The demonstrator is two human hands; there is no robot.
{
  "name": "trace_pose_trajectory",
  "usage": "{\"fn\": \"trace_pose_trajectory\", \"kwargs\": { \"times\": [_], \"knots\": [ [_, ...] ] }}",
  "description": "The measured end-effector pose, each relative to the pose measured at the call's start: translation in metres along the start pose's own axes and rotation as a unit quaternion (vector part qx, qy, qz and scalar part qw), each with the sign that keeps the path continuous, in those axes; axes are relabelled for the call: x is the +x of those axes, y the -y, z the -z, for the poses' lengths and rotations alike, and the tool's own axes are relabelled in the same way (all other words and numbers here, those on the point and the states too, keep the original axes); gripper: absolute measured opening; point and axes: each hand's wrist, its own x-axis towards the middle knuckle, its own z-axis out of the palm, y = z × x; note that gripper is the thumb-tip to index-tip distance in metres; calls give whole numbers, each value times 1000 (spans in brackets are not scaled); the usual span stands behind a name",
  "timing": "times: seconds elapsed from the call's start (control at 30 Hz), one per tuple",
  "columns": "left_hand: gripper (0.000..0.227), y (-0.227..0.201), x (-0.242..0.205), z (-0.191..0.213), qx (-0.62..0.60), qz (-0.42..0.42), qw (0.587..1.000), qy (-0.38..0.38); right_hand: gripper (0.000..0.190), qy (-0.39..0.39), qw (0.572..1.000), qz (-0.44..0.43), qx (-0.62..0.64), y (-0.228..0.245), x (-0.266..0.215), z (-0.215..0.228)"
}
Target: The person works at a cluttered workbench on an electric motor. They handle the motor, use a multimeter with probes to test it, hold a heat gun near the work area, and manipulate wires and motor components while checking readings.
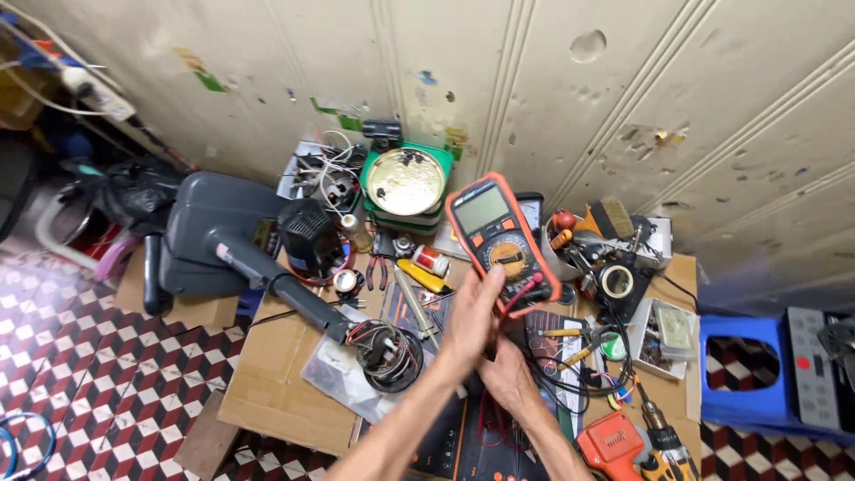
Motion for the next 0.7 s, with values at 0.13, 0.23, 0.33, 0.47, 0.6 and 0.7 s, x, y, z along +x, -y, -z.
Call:
{"fn": "trace_pose_trajectory", "kwargs": {
  "times": [0.13, 0.23, 0.33, 0.47, 0.6, 0.7],
  "knots": [
    [50, -9, -43, -9, -46, 31, 998, -35, 42, 12, 995, 95, -40, -58, -25, 6],
    [57, -51, -68, -7, -82, -31, 995, -39, 36, -18, 983, -121, -138, -73, -47, 21],
    [56, -76, -81, 20, -92, -81, 988, -91, 32, -7, 982, -160, -103, -102, -57, 39],
    [56, -80, -104, 54, -51, -163, 972, -162, 52, -57, 983, -162, -64, -55, -39, 54],
    [47, -102, -146, 42, -85, -163, 951, -250, 55, -109, 990, 44, 73, 49, -23, 74],
    [46, -92, -166, 53, -76, -184, 945, -258, 56, -148, 971, 175, 69, 151, -42, 86]
  ]
}}
